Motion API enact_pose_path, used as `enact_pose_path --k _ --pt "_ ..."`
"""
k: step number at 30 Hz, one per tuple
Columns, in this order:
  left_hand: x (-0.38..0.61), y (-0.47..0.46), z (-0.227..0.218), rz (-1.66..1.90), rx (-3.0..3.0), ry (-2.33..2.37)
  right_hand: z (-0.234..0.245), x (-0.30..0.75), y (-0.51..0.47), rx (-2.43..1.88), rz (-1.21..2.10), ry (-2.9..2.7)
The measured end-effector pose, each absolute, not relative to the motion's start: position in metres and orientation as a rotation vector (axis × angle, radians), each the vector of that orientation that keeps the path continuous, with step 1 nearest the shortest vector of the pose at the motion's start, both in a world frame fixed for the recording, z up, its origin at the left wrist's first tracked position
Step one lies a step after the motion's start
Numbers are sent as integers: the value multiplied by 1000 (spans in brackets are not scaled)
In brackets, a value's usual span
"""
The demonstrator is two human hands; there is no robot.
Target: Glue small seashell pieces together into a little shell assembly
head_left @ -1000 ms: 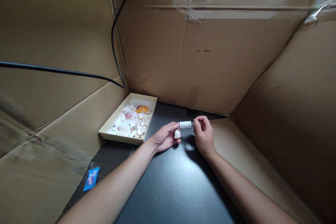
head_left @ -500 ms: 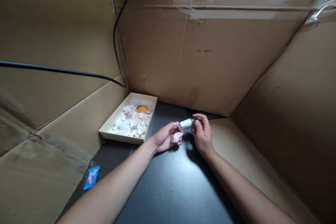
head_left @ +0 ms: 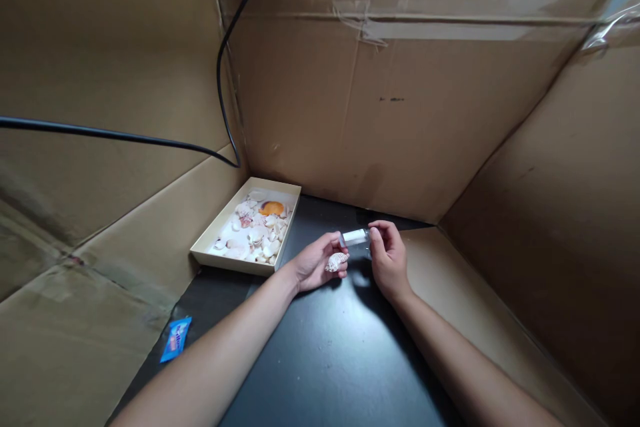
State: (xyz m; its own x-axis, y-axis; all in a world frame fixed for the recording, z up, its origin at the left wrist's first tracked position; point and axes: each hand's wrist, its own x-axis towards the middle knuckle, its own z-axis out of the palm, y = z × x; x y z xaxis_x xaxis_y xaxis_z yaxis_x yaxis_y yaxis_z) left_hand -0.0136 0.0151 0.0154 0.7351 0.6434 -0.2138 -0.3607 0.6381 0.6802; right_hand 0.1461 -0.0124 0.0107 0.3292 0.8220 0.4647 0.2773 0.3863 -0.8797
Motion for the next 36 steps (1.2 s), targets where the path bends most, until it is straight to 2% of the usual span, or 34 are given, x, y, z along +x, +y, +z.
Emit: enact_pose_path --k 12,30,32,36 --pt "-14 15 19 640 637 460 6 151 -5 -1069 763 -921" --pt "-14 16 19 623 619 472 13 148 -4 -1042 839 -847" --pt "-14 16 19 598 623 475 14 145 -6 -1034 787 -900" --pt "-14 16 17 581 631 481 18 138 -13 -1039 480 -1044"
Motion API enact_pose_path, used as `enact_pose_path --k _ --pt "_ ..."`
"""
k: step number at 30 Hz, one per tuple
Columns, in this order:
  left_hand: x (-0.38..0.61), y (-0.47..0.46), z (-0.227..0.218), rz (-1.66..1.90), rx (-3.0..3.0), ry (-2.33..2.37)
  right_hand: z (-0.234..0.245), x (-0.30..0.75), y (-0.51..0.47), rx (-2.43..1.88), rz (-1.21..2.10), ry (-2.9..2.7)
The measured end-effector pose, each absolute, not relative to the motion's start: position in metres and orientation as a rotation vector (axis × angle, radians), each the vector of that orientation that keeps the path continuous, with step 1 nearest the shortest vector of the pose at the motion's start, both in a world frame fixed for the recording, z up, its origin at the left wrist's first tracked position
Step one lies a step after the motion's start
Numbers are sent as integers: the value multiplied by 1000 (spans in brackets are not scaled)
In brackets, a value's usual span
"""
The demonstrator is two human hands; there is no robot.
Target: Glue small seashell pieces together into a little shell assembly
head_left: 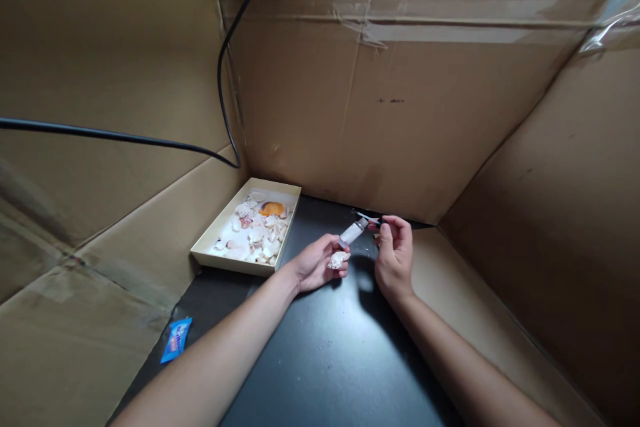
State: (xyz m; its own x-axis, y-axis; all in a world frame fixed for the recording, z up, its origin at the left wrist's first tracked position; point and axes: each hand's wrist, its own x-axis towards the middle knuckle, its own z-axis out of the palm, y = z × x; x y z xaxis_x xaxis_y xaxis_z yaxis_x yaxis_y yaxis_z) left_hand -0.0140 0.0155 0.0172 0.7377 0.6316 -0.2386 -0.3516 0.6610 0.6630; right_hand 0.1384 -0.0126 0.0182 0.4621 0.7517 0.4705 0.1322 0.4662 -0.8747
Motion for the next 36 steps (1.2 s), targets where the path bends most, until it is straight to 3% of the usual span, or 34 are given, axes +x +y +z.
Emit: enact_pose_path --k 19,36 --pt "-13 18 12 605 547 425 31 116 9 -992 479 -1268" --pt "-14 18 13 610 605 399 1 124 49 -1121 451 -1433"
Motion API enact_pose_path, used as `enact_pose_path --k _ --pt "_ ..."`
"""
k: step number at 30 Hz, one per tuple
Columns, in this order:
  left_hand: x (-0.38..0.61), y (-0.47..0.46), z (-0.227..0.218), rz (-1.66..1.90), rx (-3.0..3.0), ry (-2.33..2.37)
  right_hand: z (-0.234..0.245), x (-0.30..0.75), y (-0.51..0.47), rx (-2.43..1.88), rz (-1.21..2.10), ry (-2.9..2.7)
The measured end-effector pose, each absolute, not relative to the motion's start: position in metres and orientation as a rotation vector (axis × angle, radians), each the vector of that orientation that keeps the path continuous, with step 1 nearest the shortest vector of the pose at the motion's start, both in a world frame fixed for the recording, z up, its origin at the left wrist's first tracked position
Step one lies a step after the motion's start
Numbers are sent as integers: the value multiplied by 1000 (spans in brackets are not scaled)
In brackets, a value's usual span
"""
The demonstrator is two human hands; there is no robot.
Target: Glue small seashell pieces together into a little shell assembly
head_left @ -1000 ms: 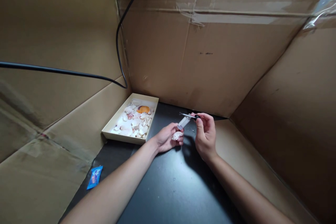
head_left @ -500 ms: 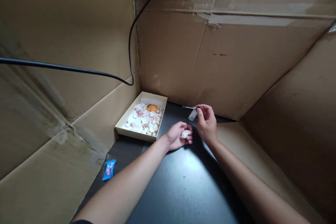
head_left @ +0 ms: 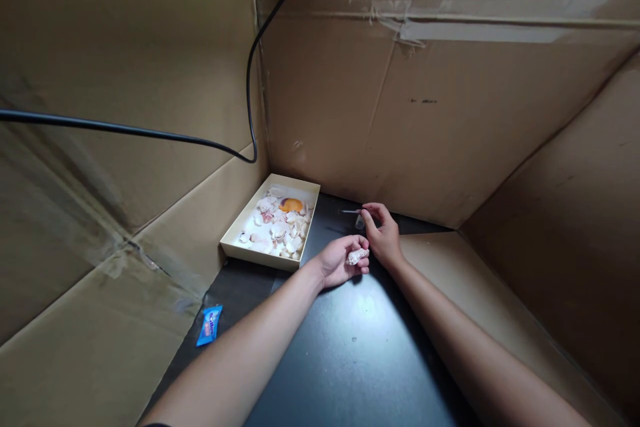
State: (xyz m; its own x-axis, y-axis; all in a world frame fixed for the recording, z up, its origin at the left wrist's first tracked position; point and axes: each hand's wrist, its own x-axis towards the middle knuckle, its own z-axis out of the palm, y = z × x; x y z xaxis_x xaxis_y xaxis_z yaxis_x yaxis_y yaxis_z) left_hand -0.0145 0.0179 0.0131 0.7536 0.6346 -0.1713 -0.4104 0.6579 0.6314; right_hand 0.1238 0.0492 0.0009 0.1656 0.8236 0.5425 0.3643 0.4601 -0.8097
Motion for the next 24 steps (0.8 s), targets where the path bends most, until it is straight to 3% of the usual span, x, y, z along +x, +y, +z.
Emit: enact_pose_path --k 11,24 --pt "-15 21 11 769 540 433 28 136 10 -1092 424 -1335" --pt "-15 24 13 873 449 486 11 152 -31 -1146 315 -1590"
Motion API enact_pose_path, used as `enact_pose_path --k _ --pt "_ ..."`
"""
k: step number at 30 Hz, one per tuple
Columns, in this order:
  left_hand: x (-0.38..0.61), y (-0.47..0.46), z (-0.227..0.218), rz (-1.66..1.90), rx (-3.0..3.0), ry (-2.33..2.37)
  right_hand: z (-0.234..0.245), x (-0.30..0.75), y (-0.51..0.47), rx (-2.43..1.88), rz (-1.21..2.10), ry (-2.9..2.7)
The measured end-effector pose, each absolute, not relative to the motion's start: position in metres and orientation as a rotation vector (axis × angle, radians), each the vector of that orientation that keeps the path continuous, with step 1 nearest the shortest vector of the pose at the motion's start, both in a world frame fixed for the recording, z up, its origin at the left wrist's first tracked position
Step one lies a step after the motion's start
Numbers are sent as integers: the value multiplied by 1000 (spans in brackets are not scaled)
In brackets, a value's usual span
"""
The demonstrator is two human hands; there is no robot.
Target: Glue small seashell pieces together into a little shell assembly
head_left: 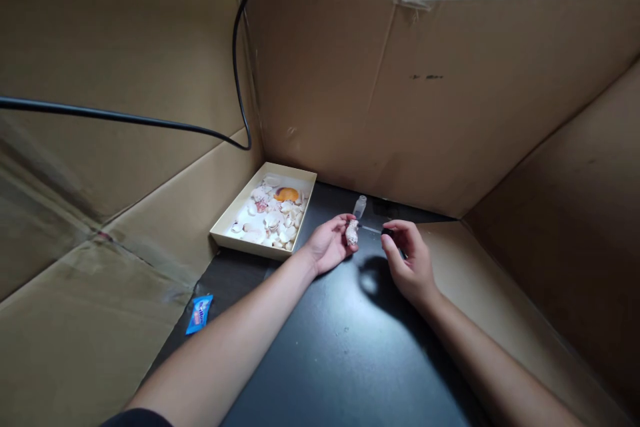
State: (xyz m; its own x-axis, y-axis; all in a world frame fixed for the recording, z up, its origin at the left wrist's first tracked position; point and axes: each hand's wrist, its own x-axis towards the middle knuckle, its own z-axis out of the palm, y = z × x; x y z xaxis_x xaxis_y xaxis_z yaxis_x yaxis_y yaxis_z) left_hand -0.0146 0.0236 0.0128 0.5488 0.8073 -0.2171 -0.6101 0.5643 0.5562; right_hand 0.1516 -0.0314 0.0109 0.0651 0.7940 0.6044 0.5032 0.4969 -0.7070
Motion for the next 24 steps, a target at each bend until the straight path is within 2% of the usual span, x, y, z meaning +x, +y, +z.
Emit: enact_pose_path --k 11,24 --pt "-14 23 12 866 472 494 25 145 -44 -1015 170 -1900" --pt "-15 23 13 851 458 489 25 143 -45 -1062 122 -1868"
